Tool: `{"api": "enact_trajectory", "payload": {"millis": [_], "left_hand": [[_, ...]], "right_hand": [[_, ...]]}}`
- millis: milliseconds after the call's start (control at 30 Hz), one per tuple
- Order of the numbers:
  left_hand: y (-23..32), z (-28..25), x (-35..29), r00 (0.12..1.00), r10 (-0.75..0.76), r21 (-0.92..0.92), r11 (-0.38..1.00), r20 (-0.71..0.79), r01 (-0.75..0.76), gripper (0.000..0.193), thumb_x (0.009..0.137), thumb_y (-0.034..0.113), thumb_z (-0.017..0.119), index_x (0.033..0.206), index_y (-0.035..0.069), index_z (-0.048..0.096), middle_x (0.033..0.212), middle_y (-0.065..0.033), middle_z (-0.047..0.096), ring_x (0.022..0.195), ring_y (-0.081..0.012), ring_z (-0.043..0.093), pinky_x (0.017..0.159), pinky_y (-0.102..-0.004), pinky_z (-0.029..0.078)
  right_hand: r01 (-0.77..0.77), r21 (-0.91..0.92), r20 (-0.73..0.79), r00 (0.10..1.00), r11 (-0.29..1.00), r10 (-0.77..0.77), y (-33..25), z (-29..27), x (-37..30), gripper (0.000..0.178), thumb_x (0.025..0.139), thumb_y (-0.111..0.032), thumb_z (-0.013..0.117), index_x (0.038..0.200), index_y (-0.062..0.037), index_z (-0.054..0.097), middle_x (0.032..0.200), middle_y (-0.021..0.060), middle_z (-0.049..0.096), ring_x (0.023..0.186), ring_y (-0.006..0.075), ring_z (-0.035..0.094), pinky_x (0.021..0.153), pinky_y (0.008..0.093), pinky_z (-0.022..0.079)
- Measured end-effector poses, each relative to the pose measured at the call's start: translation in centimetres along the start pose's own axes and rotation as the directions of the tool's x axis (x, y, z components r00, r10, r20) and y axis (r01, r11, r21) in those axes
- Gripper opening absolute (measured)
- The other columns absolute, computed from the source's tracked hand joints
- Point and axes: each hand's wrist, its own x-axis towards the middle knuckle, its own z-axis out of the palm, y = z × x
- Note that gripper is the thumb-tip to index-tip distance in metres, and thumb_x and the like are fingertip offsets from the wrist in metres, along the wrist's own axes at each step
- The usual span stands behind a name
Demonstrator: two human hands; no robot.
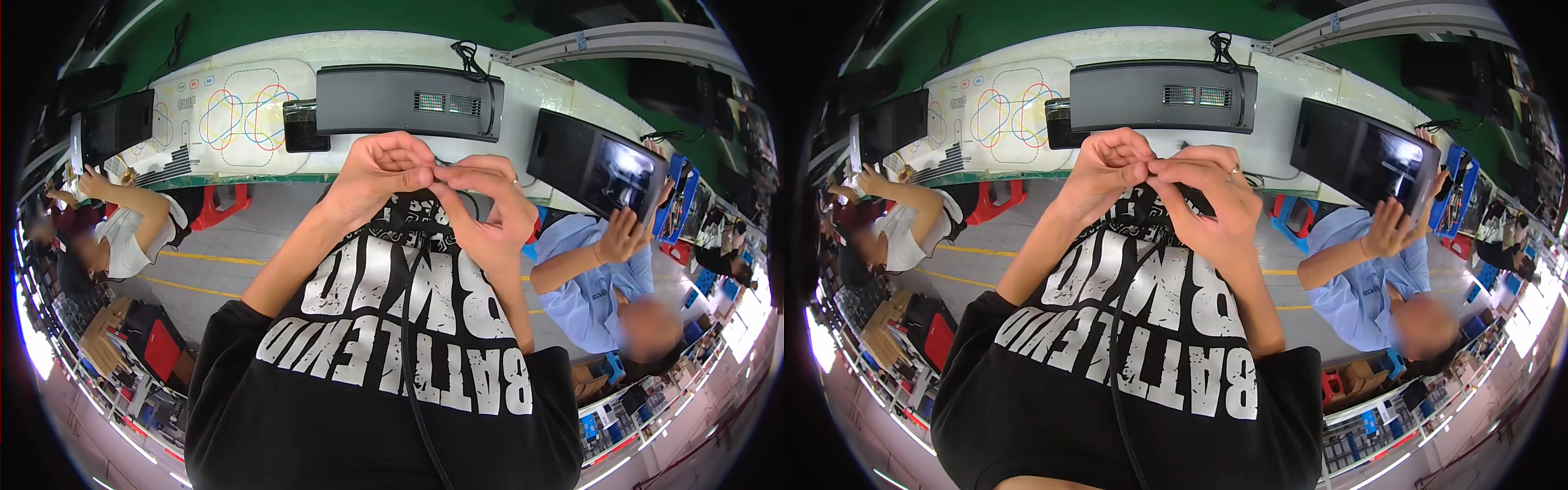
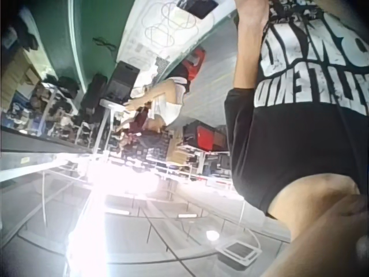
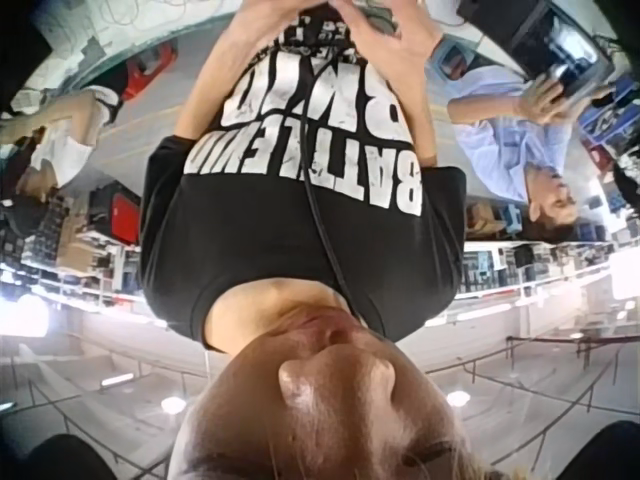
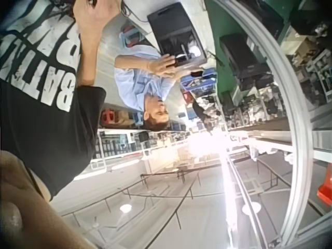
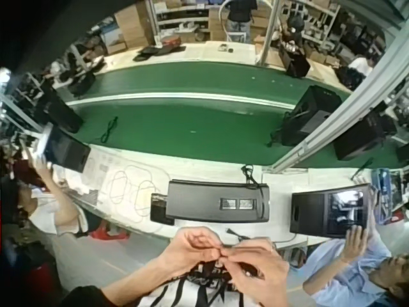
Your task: Assembling electronic power units on a production line by inspecting units and attaching small rubber gaskets to the wires.
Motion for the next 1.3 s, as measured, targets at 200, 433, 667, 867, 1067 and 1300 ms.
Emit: {"api": "enact_trajectory", "payload": {"millis": [200, 433, 667, 867, 1067, 1300], "left_hand": [[-0.3, 0.3, 0.3, 0.999, 0.021, 0.008, 1.0, -0.028, -0.021, 0.015, 0.083, 0.0, 0.067, 0.097, -0.002, 0.062, 0.093, -0.0081, 0.066, 0.084, -0.0124, 0.063, 0.078, -0.0241, 0.051], [-1.0, 0.5, 0.5, 0.999, 0.005, 0.029, 1.0, -0.046, -0.003, 0.012, 0.086, 0.0, 0.062, 0.098, -0.001, 0.061, 0.097, -0.0073, 0.065, 0.091, -0.0124, 0.061, 0.082, -0.0253, 0.049], [-2.0, 0.3, 0.3, 0.979, -0.041, 0.153, 0.985, -0.2, 0.073, 0.013, 0.084, 0.0, 0.064, 0.098, -0.003, 0.062, 0.092, -0.0086, 0.066, 0.084, -0.0122, 0.063, 0.078, -0.0241, 0.05], [-3.4, -2.4, 1.1, 0.946, -0.075, 0.252, 0.955, -0.314, 0.159, 0.016, 0.083, 0.003, 0.067, 0.097, -0.002, 0.064, 0.088, -0.0084, 0.067, 0.081, -0.0118, 0.063, 0.077, -0.0229, 0.049], [-3.8, -4.2, 0.7, 0.93, -0.024, 0.259, 0.958, -0.366, 0.127, 0.018, 0.082, 0.005, 0.068, 0.098, -0.002, 0.064, 0.087, -0.0081, 0.067, 0.079, -0.0117, 0.063, 0.077, -0.0235, 0.048], [-4.1, -4.9, 0.2, 0.925, 0.014, 0.239, 0.968, -0.379, 0.083, 0.017, 0.083, 0.004, 0.068, 0.097, -0.002, 0.064, 0.086, -0.0078, 0.067, 0.079, -0.0117, 0.063, 0.077, -0.0234, 0.048]], "right_hand": [[-0.048, 0.025, -0.055, 0.997, 0.999, 0.049, 0.1, 0.3, -0.5, 0.026, 0.064, 0.015, 0.073, 0.085, 0.0028, 0.063, 0.084, 0.0136, 0.068, 0.08, 0.021, 0.065, 0.072, 0.0271, 0.052], [0.013, -0.074, -0.101, 0.995, 0.997, -0.021, 0.7, 0.1, -0.7, 0.026, 0.064, 0.014, 0.073, 0.085, 0.0024, 0.062, 0.084, 0.0123, 0.069, 0.077, 0.0219, 0.066, 0.071, 0.0276, 0.051], [0.094, -0.302, 0.023, 0.996, 0.949, -0.091, 1.2, 0.4, -1.4, 0.025, 0.065, 0.012, 0.068, 0.081, -0.0021, 0.056, 0.08, 0.0074, 0.065, 0.073, 0.0211, 0.062, 0.067, 0.0285, 0.048], [-0.087, -0.475, -0.01, 0.996, 0.875, 0.094, 12.6, -2.3, -3.8, 0.018, 0.069, 0.003, 0.067, 0.079, -0.0076, 0.057, 0.077, 0.0026, 0.062, 0.076, 0.0205, 0.057, 0.07, 0.0322, 0.041], [0.171, -0.577, 0.233, 0.972, 0.798, -0.04, 18.0, -2.8, -3.5, 0.016, 0.068, 0.001, 0.066, 0.077, -0.0082, 0.057, 0.073, 0.003, 0.061, 0.075, 0.0207, 0.055, 0.069, 0.0333, 0.039], [0.244, -0.636, 0.379, 0.925, 0.732, 0.021, 17.4, -3.0, -2.8, 0.013, 0.069, 0.0, 0.061, 0.076, -0.0055, 0.051, 0.074, 0.0078, 0.058, 0.078, 0.025, 0.052, 0.07, 0.0368, 0.04]]}}
